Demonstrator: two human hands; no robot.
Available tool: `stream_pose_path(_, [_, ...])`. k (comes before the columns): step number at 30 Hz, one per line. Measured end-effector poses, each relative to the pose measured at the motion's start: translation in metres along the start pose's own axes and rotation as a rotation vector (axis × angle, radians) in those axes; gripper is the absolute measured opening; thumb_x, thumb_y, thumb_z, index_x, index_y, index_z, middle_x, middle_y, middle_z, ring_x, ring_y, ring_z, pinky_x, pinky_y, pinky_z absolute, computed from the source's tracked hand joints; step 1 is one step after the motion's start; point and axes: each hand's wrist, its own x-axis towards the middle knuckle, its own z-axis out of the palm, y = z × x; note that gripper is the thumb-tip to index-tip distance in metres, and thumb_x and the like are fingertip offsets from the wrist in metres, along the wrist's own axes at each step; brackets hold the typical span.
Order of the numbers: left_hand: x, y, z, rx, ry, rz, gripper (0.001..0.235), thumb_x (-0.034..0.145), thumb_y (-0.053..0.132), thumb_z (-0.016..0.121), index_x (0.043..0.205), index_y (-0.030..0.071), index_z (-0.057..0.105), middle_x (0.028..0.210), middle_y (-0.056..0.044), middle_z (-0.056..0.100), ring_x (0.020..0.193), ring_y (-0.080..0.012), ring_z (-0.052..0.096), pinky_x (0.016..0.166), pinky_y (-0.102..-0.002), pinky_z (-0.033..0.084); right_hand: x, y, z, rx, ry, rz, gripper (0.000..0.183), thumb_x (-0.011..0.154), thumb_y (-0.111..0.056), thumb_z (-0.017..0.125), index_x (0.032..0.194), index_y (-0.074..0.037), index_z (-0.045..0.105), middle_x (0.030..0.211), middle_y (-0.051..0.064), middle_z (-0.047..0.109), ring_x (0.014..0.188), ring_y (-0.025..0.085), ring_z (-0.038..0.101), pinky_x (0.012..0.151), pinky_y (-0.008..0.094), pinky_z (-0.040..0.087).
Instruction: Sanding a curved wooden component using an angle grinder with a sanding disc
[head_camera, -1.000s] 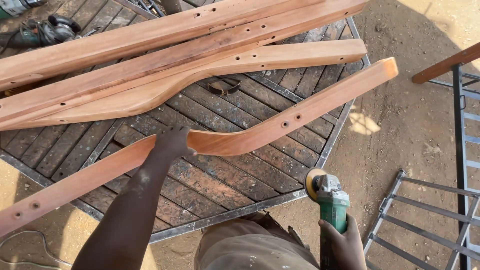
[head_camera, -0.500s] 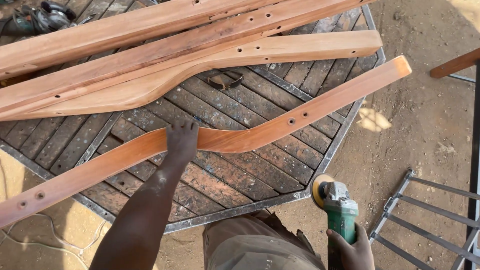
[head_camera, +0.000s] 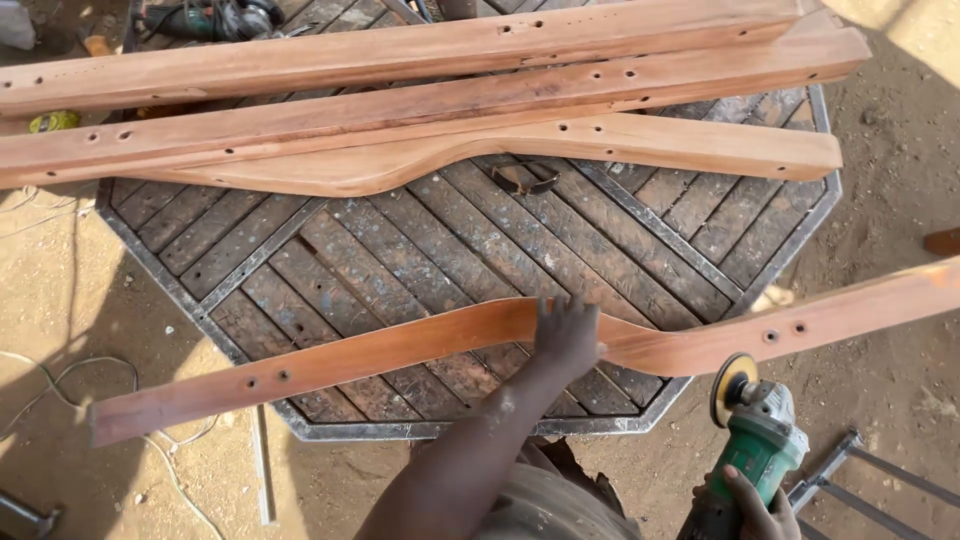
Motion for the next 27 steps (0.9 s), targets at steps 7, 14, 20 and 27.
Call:
stream_pose_path(7, [-0.127, 0.028, -0.101, -0.591, -0.602, 0.102, 0.075, 0.059, 0.088, 0.037, 0.068, 0.014, 0.047, 0.067, -0.004, 0.045, 0.065, -0.0213, 0.048, 0.062, -0.036, 0.028, -0.014, 0.01, 0.067, 0.059, -0.235, -0.076, 0.045, 0.1, -0.037, 0.07, 0.108, 0.007, 0.063, 0.088, 0.022, 0.066, 0.076, 0.029, 0.067, 0.071, 0.037, 0.055])
stream_pose_path(14, [-0.219, -0.029, -0.142, -0.869, -0.66, -0.152, 0.14, 0.032, 0.076, 0.051, 0.152, 0.006, 0.039, 0.139, -0.015, 0.059, 0.124, -0.0331, 0.059, 0.093, -0.04, 0.045, -0.091, 0.021, 0.171, -0.074, -0.474, -0.088, 0.032, 0.1, -0.029, 0.064, 0.113, -0.001, 0.059, 0.091, 0.019, 0.063, 0.074, 0.031, 0.061, 0.07, 0.046, 0.053])
stream_pose_path(20, [-0.291, -0.114, -0.148, -1.107, -0.461, -0.174, 0.054, 0.069, 0.028, 0.07, 0.117, 0.006, 0.059, 0.087, -0.008, 0.071, 0.077, -0.0243, 0.068, 0.067, -0.037, 0.05, -0.183, 0.072, 0.245, -0.11, -0.609, -0.195, 0.029, 0.096, -0.022, 0.066, 0.118, -0.005, 0.056, 0.096, 0.011, 0.062, 0.08, 0.024, 0.06, 0.07, 0.035, 0.048])
stream_pose_path(27, [-0.375, -0.188, -0.179, -0.889, -0.465, -0.403, 0.093, 0.066, 0.042, 0.061, 0.145, 0.001, 0.034, 0.133, -0.021, 0.059, 0.113, -0.0415, 0.061, 0.084, -0.049, 0.047, -0.203, 0.175, 0.282, 0.052, -0.969, 0.116, 0.045, 0.094, -0.04, 0.063, 0.121, -0.004, 0.059, 0.108, 0.023, 0.069, 0.1, 0.034, 0.067, 0.09, 0.047, 0.052])
